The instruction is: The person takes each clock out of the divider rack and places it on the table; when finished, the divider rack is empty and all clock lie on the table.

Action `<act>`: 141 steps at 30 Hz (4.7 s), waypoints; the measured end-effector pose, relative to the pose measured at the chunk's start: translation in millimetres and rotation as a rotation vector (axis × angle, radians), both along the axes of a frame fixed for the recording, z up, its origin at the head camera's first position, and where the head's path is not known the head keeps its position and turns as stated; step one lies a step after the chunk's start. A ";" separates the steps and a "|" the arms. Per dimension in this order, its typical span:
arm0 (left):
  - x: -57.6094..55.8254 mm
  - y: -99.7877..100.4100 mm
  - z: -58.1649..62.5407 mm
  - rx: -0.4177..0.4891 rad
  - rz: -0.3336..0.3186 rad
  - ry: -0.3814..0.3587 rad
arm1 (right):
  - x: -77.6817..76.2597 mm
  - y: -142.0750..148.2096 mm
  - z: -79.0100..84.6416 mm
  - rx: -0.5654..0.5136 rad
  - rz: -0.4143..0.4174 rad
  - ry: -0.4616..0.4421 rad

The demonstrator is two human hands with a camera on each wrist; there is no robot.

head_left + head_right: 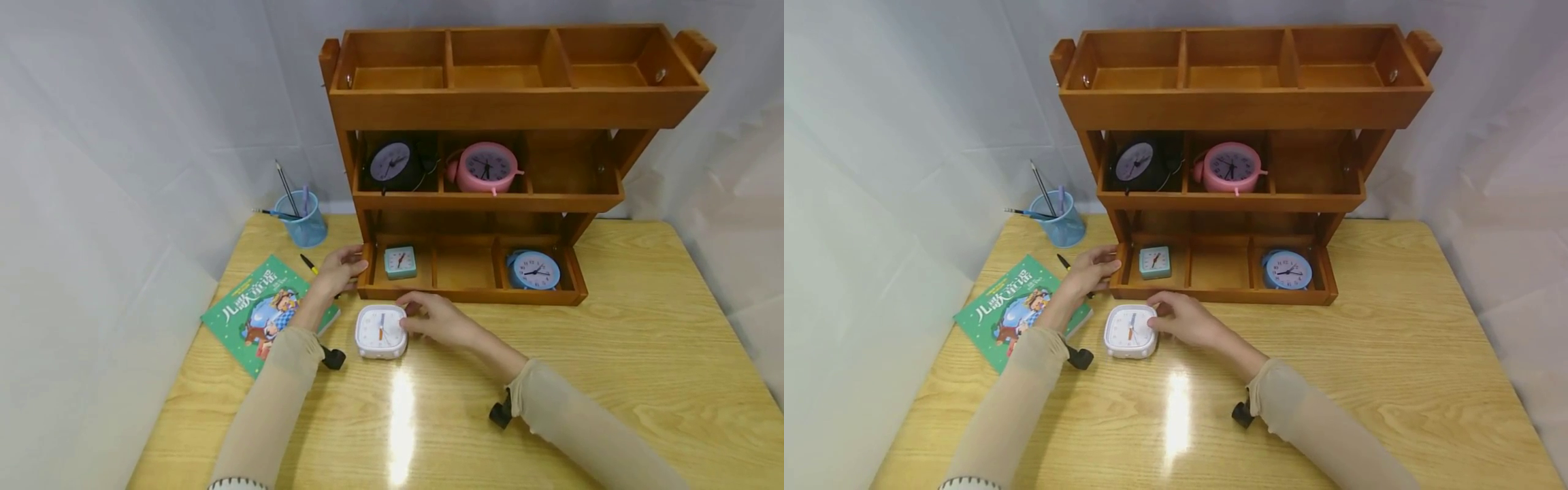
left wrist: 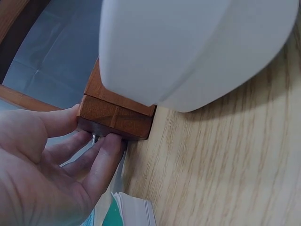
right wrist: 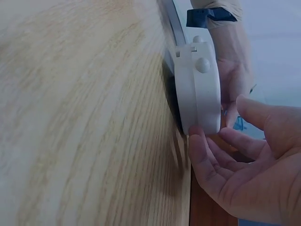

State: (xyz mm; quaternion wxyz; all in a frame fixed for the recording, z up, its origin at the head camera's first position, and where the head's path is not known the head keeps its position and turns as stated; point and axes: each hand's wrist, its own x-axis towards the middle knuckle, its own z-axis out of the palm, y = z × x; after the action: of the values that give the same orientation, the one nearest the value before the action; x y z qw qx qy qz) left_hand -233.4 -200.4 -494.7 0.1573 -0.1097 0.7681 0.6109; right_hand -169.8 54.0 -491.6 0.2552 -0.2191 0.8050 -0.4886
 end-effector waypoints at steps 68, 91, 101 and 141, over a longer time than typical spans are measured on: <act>4.4 3.3 -2.3 0.008 0.025 0.043 | -63.1 -57.2 17.5 0.305 -0.245 0.101; 7.0 3.9 1.0 -0.016 0.004 0.047 | -65.2 -65.5 13.0 0.379 -0.208 0.123; 6.7 2.8 -0.3 -0.012 0.000 0.054 | -64.4 -63.2 15.1 0.336 -0.216 0.145; 4.8 2.2 -5.2 0.007 0.026 0.061 | -80.0 -54.9 20.3 -0.171 -0.444 -0.284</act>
State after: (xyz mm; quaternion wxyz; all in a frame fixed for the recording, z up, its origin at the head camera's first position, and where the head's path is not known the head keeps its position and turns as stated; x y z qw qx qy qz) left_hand -228.7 -198.2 -499.9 0.1262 -0.1003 0.7690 0.6185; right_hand -249.8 -1.0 -471.3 0.2327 0.0127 0.7452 -0.6248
